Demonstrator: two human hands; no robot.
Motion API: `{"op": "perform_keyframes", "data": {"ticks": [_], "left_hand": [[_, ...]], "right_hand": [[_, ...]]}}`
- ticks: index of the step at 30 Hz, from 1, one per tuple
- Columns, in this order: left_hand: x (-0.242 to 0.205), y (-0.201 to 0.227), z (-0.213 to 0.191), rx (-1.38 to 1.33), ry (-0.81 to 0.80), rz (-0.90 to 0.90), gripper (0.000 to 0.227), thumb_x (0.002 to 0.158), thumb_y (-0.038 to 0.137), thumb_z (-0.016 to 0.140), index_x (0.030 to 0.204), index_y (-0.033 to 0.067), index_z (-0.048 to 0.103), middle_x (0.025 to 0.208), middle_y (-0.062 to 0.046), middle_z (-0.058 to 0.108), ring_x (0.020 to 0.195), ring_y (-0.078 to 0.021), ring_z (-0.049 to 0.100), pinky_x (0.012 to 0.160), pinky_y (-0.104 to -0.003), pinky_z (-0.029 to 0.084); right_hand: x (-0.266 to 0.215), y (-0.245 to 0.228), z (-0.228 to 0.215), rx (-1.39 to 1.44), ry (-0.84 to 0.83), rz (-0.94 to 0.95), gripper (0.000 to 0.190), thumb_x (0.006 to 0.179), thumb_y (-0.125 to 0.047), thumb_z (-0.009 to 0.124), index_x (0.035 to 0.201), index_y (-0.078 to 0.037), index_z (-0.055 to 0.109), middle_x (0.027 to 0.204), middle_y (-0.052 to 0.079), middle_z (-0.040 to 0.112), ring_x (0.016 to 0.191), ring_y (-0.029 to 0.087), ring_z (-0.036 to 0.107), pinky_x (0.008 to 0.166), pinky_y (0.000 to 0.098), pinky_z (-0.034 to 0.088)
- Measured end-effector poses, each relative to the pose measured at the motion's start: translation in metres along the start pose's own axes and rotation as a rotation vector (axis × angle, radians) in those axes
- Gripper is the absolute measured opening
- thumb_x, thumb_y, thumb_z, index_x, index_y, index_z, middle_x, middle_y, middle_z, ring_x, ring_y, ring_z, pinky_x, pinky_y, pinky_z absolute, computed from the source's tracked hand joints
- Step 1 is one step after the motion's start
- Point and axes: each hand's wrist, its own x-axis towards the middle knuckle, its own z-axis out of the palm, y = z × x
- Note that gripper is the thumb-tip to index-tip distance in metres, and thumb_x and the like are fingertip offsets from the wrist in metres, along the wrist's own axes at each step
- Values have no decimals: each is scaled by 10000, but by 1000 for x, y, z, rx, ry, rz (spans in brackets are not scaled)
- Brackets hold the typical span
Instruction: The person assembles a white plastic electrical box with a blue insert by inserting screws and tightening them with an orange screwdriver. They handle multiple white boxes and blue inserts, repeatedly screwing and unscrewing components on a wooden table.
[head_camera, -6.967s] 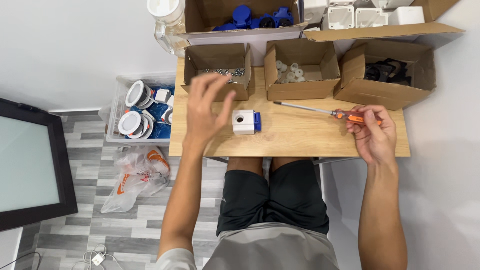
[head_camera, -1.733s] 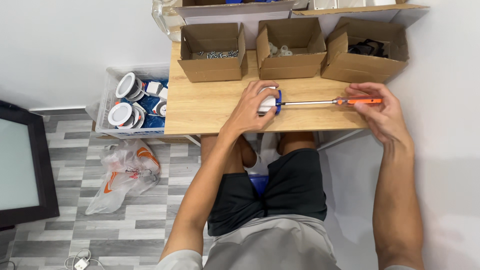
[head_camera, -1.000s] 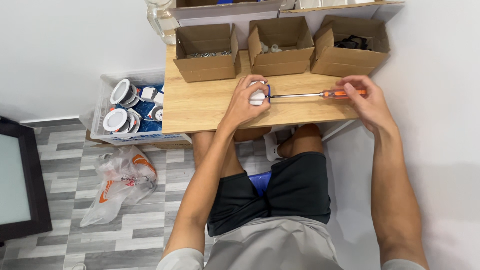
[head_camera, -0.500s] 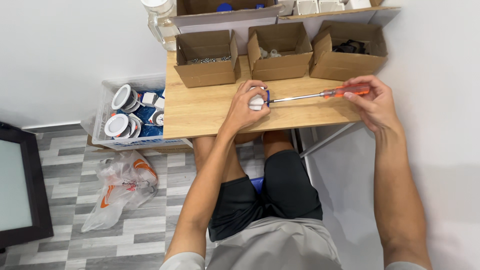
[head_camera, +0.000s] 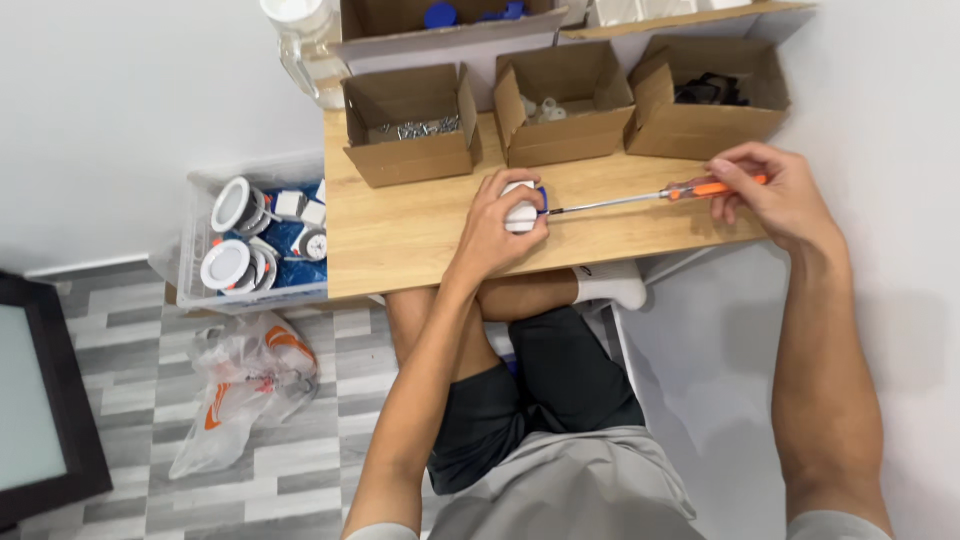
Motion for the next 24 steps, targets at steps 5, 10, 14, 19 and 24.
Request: {"op": "perform_keyframes", "data": {"ticks": [5, 10, 14, 19, 24], "left_hand": [[-1, 2, -1, 5, -6, 13, 147, 930, 155, 789, 1044, 154, 695, 1316, -77, 657, 1234, -314, 618, 1100, -464, 472], [0, 5, 0, 21, 33, -15, 117, 935, 158, 790, 1027, 161, 718, 1344, -87, 644, 1275, -314, 625, 1124, -476, 476], [-1, 9, 3, 128, 62, -23, 95, 945, 187, 793, 1018, 207, 735, 1353, -19, 670, 1267, -286, 613, 1045, -494, 466], [1, 9, 2, 177, 69, 42, 108, 992, 196, 805, 1060, 181, 723, 1325, -31, 699, 1251, -303, 634, 1086, -484, 440], [6, 12, 2, 192, 81, 57, 105, 1008, 202, 810, 1076, 170, 738, 1293, -26, 711, 1240, -297, 643, 1102, -470, 441]], "right_hand": [[13, 38, 0, 304, 47, -164, 91, 1183, -99, 682, 1205, -16, 652, 1131, 250, 760, 929, 287, 793, 848, 269, 690], [28, 58, 4, 439, 15, -192, 129, 1169, -109, 683, 1205, 10, 650, 1078, 259, 750, 916, 298, 802, 826, 312, 722], [34, 61, 7, 494, 56, -195, 153, 1151, -142, 715, 1160, -4, 649, 1064, 256, 748, 848, 306, 795, 748, 285, 707], [45, 69, 7, 504, 56, -222, 158, 1161, -138, 703, 1159, 4, 632, 1030, 251, 734, 819, 308, 781, 727, 306, 702], [54, 81, 19, 620, 96, -206, 146, 1145, -140, 709, 1135, -15, 634, 1022, 259, 746, 743, 289, 755, 686, 298, 678]]}}
